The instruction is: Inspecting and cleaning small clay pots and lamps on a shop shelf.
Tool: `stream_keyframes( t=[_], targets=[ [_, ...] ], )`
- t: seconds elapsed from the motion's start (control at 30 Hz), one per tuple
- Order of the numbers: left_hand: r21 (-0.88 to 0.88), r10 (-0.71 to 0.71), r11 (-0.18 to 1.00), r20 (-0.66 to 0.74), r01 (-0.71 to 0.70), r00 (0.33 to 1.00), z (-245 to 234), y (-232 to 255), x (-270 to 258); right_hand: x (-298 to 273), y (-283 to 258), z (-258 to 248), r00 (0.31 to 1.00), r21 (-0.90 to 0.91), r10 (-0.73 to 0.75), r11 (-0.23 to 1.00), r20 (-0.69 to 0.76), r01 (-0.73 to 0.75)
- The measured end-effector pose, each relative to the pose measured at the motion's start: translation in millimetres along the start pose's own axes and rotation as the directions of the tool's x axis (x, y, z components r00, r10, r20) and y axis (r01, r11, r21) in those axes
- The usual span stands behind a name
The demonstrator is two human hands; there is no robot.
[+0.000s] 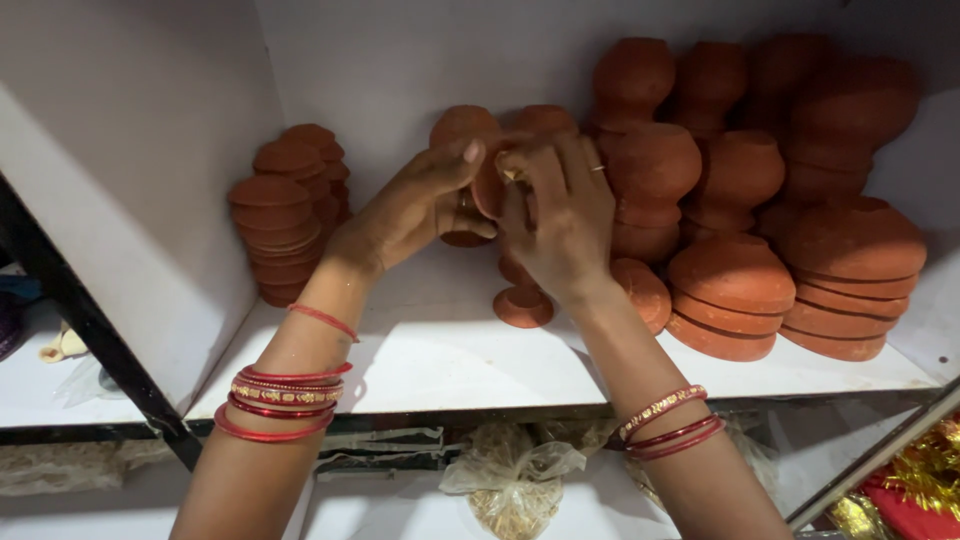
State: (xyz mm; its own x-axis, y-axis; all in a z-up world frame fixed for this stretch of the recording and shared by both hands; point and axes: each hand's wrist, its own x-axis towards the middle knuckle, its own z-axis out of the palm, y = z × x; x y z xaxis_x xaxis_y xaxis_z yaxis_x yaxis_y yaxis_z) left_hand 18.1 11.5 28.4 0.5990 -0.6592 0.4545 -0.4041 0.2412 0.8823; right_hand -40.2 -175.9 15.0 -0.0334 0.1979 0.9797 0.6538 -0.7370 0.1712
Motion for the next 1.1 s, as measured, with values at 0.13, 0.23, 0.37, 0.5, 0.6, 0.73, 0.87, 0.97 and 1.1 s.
stream_keyframes(
  t=[0.13,0.23,0.37,0.5,0.6,0.73,0.87,0.97,1.1],
  targets=[
    [0.013,0.113,0.993,0.064,-0.114,0.992,6.1,7.5,-1.9,-2.1,-1.8,0.2,0.999,0.097,0.013,0.995,0.045,-0.017],
    [0.013,0.123,0.992,0.032,-0.123,0.992,0.8,0.4,0.5,-1.8,-3.6,0.2,0.996,0.111,-0.062,0.992,0.064,0.054],
    [-0.012,-0.009,1.0,0.003,0.009,1.0,-0.5,-4.2,0.9,-2.6,-0.2,0.4,0.999,0.052,-0.052,0.997,0.013,0.051],
    [0.019,-0.019,1.0,0.007,0.019,1.0,1.2,-1.3,1.7,-4.5,4.7,2.4,1.0,0.028,-0.004,1.0,0.006,0.004],
    [0.022,0.042,0.999,-0.017,-0.042,0.999,0.6,-0.1,1.2,-4.0,4.2,1.5,0.999,0.007,0.037,0.999,0.029,-0.037],
    [0.026,0.128,0.991,0.003,-0.128,0.992,12.1,15.0,-4.3,-4.8,1.4,2.5,0.997,0.074,0.026,0.997,0.066,-0.031],
    [0.012,0.104,0.994,0.017,-0.104,0.994,-8.8,-8.5,1.9,-7.0,1.5,6.2,0.997,0.091,-0.046,0.995,0.057,0.041],
    [-0.019,-0.012,1.0,0.027,0.013,1.0,-2.5,-3.2,-0.8,-7.2,4.1,7.6,0.998,0.042,-0.062,0.997,0.02,0.061],
    [-0.024,-0.042,0.999,-0.005,0.042,0.999,1.4,2.3,-1.5,-2.6,0.3,1.8,1.0,0.014,-0.02,1.0,0.005,0.02]
  ],
)
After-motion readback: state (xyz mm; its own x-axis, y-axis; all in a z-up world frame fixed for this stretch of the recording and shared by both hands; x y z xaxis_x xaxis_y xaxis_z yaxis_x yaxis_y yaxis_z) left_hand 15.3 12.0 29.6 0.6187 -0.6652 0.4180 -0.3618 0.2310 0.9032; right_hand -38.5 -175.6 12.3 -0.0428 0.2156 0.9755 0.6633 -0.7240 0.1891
